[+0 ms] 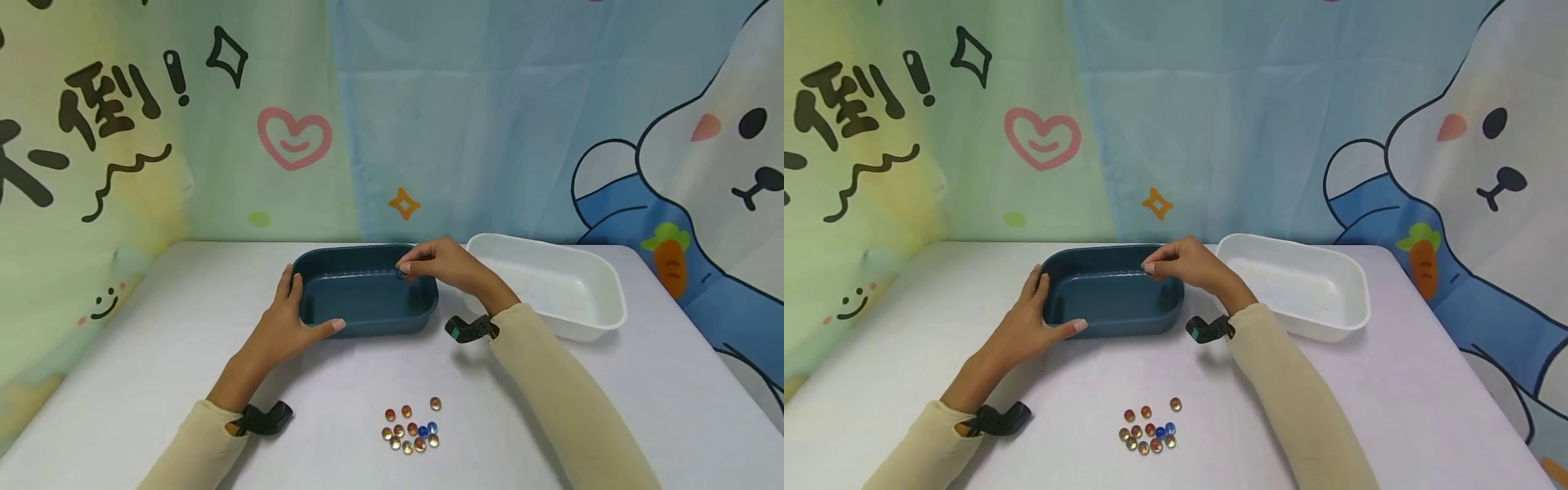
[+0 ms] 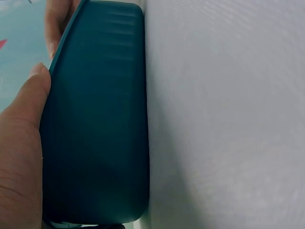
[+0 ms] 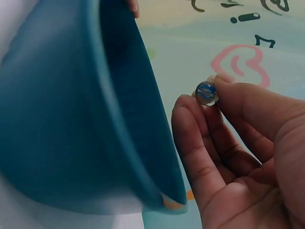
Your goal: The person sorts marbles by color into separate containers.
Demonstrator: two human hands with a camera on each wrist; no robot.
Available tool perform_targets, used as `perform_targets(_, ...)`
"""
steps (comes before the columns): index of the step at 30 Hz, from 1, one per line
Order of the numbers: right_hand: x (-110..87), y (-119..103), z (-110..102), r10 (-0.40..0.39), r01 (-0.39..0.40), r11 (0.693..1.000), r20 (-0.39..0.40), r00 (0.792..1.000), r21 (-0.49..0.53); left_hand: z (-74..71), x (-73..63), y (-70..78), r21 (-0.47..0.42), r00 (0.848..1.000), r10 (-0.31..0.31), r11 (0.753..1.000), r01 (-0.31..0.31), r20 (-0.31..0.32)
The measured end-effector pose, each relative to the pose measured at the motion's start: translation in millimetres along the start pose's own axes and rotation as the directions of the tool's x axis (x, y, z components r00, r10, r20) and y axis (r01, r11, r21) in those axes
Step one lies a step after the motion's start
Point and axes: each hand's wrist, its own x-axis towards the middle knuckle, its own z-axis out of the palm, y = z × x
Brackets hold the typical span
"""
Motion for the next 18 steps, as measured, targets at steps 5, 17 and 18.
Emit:
perform_targets(5, 11.9, 1.1, 1.5, 0.009, -0.009, 0.999, 0.023, 1.0, 0.034, 0.2, -1.6, 0.0, -0.001, 1.0, -0.001, 1.0, 0.001, -0.008)
perform_targets(17, 27.7, 2.9, 7.7, 0.092, -0.096, 0.986, 0.031, 0.995, 0.139, -0.3, -0.4, 1.5, 0.019, 1.0, -0.013, 1.0, 0.013, -0.003)
perform_targets(18, 28.5, 2.6, 7.5, 0.104, -0.108, 0.982, 0.034, 0.994, 0.158, 0.3, -0.1, 1.1, 0.02, 1.0, -0.011, 1.0, 0.011, -0.003)
